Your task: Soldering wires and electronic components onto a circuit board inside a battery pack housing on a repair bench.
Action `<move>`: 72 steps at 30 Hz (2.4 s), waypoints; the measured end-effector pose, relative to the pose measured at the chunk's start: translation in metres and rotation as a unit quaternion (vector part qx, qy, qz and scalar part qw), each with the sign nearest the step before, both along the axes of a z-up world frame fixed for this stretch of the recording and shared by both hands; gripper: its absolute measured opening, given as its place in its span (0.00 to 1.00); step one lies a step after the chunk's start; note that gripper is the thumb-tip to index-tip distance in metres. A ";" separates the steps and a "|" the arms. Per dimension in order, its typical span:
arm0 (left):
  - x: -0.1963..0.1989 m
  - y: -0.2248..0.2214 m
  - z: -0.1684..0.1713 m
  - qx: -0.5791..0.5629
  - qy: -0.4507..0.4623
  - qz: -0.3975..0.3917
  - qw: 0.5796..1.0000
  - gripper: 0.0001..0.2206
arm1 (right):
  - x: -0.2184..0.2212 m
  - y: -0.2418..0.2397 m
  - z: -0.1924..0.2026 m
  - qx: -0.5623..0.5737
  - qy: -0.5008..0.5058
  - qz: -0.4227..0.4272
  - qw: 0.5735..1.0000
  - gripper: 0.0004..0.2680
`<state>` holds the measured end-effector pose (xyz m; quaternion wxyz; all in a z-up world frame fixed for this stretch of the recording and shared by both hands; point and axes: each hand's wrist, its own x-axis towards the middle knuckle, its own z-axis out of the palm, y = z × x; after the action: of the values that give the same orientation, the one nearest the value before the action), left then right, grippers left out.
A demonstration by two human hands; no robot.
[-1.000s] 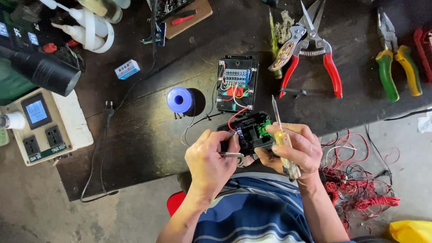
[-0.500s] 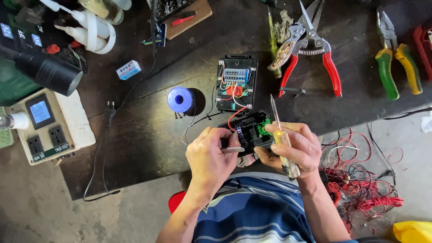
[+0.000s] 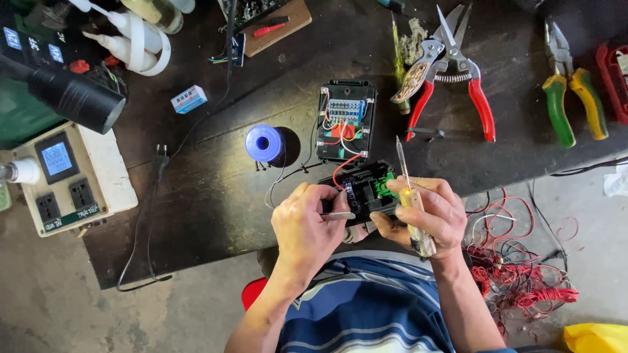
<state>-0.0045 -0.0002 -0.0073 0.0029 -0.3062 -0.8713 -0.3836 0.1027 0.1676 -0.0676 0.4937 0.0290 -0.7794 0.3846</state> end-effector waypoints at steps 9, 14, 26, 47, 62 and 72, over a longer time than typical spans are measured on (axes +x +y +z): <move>0.019 -0.038 0.007 -0.050 0.095 -0.095 0.990 0.19 | 0.011 -0.001 0.001 0.053 -0.077 -0.021 0.995 0.18; 0.019 -0.038 -0.004 -0.066 0.163 -0.095 0.980 0.18 | 0.012 -0.002 -0.002 0.058 -0.079 -0.020 0.995 0.20; 0.020 -0.067 0.006 0.009 0.120 -0.085 0.989 0.16 | 0.007 -0.005 -0.001 0.024 -0.051 -0.028 0.998 0.18; -0.040 -0.138 -0.003 -0.071 0.260 0.089 0.959 0.10 | 0.012 0.000 -0.023 -0.159 0.067 0.078 0.982 0.21; 0.028 -0.041 -0.012 0.008 0.142 -0.083 0.986 0.06 | 0.027 -0.008 -0.004 -0.228 0.020 0.075 0.970 0.19; 0.023 -0.039 0.031 0.160 -0.343 -0.003 0.925 0.10 | 0.031 -0.002 -0.021 -0.248 0.066 0.137 0.957 0.23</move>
<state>0.0183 -0.0397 0.0238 -0.2489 -0.1540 -0.7449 -0.5996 0.1334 0.1658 -0.0890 0.4786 0.0375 -0.6138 0.6268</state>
